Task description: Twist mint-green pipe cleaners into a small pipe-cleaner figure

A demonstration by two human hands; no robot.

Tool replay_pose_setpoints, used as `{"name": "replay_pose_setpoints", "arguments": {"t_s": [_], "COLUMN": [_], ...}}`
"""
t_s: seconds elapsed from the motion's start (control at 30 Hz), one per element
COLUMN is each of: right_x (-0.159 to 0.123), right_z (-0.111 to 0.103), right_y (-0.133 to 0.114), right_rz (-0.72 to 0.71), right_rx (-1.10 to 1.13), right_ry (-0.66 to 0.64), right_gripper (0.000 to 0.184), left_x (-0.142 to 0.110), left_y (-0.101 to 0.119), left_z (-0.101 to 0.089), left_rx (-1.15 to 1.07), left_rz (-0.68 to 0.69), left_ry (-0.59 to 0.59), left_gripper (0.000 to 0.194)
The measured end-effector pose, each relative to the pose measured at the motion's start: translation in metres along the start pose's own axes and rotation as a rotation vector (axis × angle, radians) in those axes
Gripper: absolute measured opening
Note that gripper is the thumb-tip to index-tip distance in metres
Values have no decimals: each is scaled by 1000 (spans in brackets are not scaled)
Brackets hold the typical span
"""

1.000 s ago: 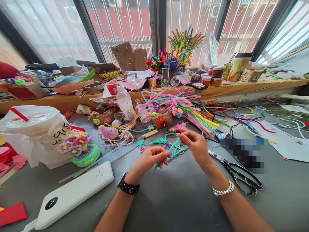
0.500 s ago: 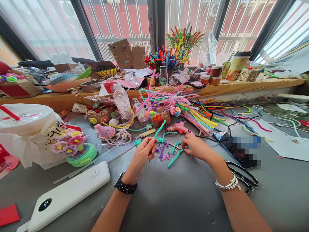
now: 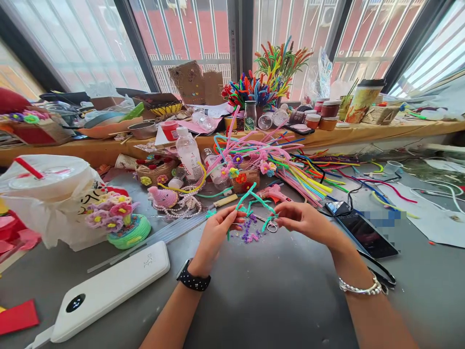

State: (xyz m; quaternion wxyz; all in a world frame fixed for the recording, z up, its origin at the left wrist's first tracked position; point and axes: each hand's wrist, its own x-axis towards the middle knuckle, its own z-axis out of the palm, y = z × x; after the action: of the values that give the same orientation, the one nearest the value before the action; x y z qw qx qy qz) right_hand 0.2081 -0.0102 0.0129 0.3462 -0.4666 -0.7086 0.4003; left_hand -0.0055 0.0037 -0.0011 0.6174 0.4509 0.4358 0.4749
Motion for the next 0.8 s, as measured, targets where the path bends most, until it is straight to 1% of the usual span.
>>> {"name": "replay_pose_setpoints", "arguments": {"t_s": [0.07,0.13,0.23,0.3,0.4,0.53,0.67,0.8], "right_x": [2,5,8,10,11,12,12,12], "right_z": [13,28,50,59,63,63,62,62], "right_y": [-5,-8,-11,-12,-10,-8,-7,-7], "right_rz": [29,37,59,91,140,209,231,239], "right_rx": [148,232,326,377,445,506,516,522], "right_ry": [-47,-82,-74,-81,-82,-89,-98,-116], "right_gripper": [20,25,29,29,27,27,27,27], "left_x": [-1,-2,-2,-2,-2,-2,-2,-2], "left_y": [0,0,0,-1,-1,-2,-4,-3], "left_z": [1,2,3,3,2,1,0,0], "left_rx": [4,30,114,178,207,122,39,50], "left_rz": [-24,-26,22,62,74,18,-29,-23], "left_ry": [-32,-52,-44,-53,-104,-181,-177,-164], "left_gripper": [33,30,22,21,22,25,33,36]}}
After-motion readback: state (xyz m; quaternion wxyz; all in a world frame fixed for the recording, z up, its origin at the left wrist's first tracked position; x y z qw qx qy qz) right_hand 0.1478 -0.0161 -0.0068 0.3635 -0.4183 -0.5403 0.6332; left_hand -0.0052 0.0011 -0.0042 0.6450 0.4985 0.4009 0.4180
